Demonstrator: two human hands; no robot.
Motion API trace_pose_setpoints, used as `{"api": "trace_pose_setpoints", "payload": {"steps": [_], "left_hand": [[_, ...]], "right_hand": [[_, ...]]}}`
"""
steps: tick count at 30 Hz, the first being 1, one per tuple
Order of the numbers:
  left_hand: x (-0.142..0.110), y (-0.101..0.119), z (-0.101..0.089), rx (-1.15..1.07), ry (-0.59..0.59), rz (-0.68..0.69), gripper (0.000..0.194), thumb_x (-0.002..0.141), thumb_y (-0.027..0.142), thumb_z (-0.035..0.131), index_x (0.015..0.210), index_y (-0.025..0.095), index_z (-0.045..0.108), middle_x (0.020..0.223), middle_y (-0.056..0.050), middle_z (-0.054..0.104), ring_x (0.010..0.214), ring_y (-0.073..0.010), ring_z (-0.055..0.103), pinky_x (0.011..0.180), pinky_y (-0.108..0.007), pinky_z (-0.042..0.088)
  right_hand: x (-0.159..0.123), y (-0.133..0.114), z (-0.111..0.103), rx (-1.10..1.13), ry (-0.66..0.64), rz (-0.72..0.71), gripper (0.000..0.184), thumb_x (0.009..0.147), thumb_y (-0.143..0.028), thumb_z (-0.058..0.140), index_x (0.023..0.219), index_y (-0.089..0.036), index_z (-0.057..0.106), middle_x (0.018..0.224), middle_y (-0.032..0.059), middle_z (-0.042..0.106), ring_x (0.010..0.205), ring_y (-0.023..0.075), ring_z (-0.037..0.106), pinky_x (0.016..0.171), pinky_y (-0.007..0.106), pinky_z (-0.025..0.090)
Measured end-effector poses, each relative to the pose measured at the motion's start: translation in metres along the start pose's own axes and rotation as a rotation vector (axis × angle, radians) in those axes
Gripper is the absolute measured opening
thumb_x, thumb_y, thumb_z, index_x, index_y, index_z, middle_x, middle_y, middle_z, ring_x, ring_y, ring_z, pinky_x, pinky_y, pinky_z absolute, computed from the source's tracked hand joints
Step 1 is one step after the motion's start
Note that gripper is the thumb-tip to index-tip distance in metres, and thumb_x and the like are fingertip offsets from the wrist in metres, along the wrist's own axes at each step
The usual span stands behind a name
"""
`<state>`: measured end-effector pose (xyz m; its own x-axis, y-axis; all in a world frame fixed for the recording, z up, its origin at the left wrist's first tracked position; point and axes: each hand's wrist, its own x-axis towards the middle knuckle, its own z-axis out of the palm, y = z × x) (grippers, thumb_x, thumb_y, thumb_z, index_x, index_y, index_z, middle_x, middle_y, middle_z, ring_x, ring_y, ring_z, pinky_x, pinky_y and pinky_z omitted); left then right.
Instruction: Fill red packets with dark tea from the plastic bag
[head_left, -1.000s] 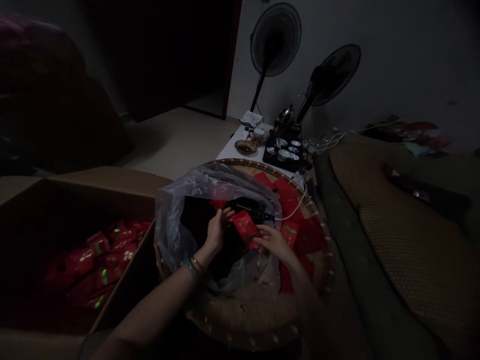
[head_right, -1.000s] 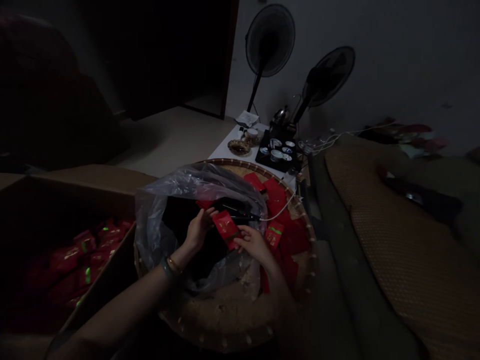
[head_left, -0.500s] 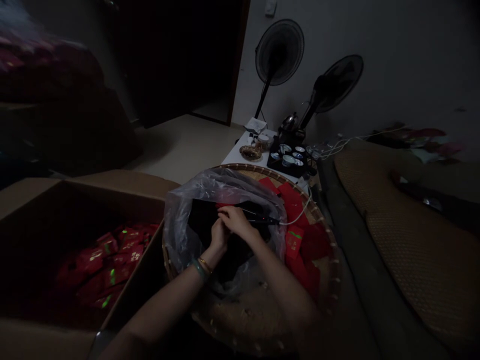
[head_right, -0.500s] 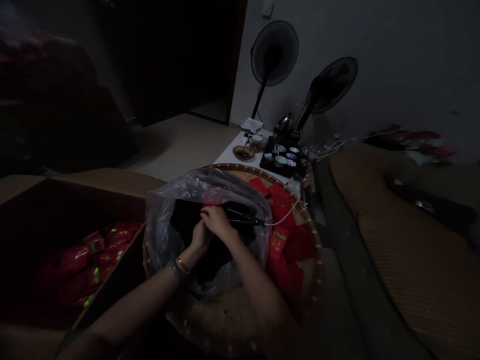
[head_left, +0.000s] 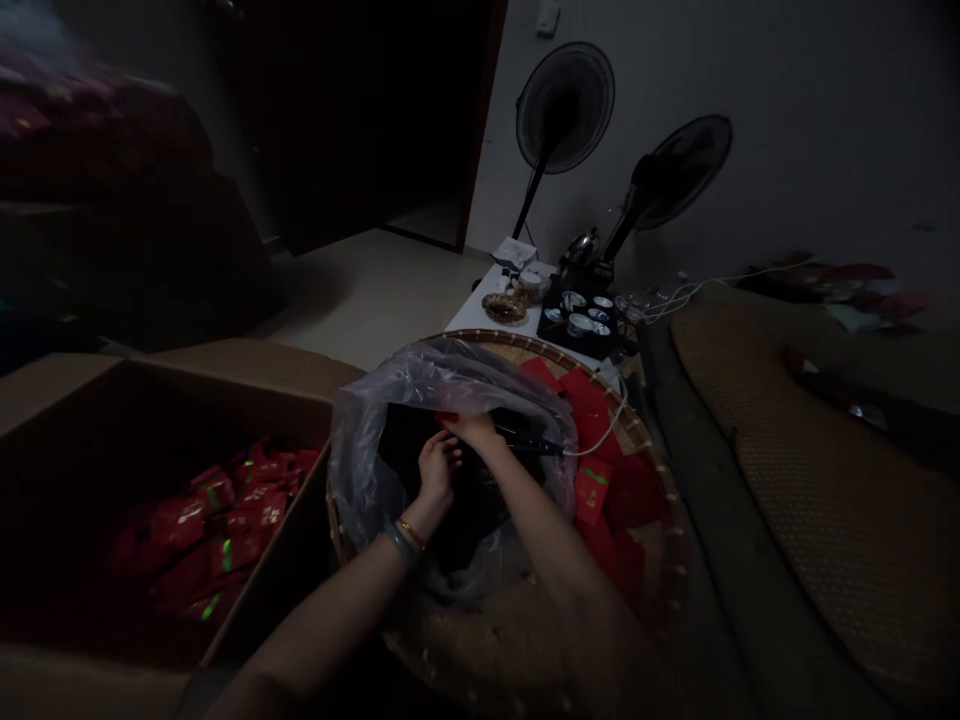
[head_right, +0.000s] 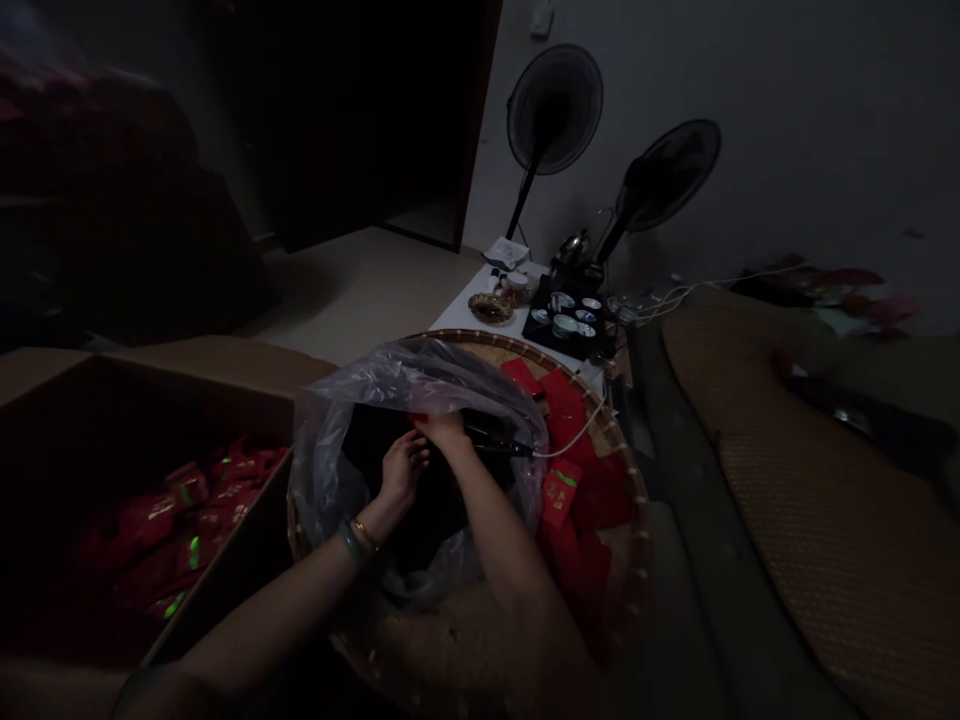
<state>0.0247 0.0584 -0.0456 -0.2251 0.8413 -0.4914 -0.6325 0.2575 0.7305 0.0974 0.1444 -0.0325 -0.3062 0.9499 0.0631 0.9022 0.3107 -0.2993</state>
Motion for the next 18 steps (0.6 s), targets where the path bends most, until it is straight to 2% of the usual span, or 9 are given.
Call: {"api": "trace_pose_setpoints", "payload": {"steps": [3, 7, 10, 14, 18], "left_hand": [[0.0004, -0.001, 0.0003, 0.003, 0.007, 0.005, 0.033, 0.064, 0.012, 0.048, 0.097, 0.013, 0.052, 0.077, -0.002, 0.058, 0.051, -0.0055, 0.052, 0.048, -0.017, 0.039], [0.0, 0.0005, -0.0002, 0.007, 0.022, 0.022, 0.033, 0.065, 0.011, 0.049, 0.098, 0.014, 0.05, 0.076, -0.002, 0.057, 0.051, -0.0056, 0.052, 0.048, -0.017, 0.039], [-0.0003, 0.0006, -0.0003, 0.015, 0.019, 0.028, 0.032, 0.064, 0.011, 0.049, 0.097, 0.014, 0.051, 0.075, -0.001, 0.057, 0.05, -0.0053, 0.052, 0.048, -0.017, 0.039], [-0.0001, -0.0008, -0.0003, 0.025, 0.007, 0.04, 0.032, 0.064, 0.013, 0.051, 0.095, 0.014, 0.052, 0.075, -0.001, 0.057, 0.051, -0.0051, 0.051, 0.048, -0.017, 0.038], [0.0015, -0.0015, -0.0016, 0.039, 0.005, 0.067, 0.033, 0.064, 0.018, 0.054, 0.097, 0.016, 0.052, 0.08, -0.001, 0.057, 0.054, -0.0059, 0.052, 0.05, -0.018, 0.039]], "right_hand": [[0.0011, -0.001, 0.0039, -0.015, 0.038, -0.012, 0.045, 0.079, -0.041, 0.052, 0.115, -0.015, 0.056, 0.119, 0.0118, 0.054, 0.113, 0.0262, 0.045, 0.097, 0.035, 0.033], [0.0051, -0.0042, 0.0067, -0.072, 0.095, -0.084, 0.045, 0.076, -0.033, 0.055, 0.117, -0.014, 0.054, 0.121, 0.0129, 0.051, 0.115, 0.0279, 0.042, 0.1, 0.038, 0.028], [0.0038, -0.0056, 0.0067, -0.069, 0.115, -0.1, 0.041, 0.077, -0.031, 0.053, 0.113, -0.013, 0.055, 0.12, 0.0142, 0.052, 0.114, 0.0281, 0.042, 0.099, 0.039, 0.029], [-0.0015, -0.0048, 0.0088, 0.01, 0.1, 0.002, 0.036, 0.079, -0.031, 0.05, 0.111, -0.015, 0.057, 0.117, 0.0135, 0.055, 0.109, 0.0272, 0.048, 0.09, 0.037, 0.038], [-0.0031, 0.0008, 0.0095, 0.068, 0.129, 0.124, 0.029, 0.08, -0.02, 0.045, 0.101, -0.011, 0.063, 0.103, 0.0138, 0.062, 0.098, 0.0243, 0.055, 0.087, 0.033, 0.041]]}}
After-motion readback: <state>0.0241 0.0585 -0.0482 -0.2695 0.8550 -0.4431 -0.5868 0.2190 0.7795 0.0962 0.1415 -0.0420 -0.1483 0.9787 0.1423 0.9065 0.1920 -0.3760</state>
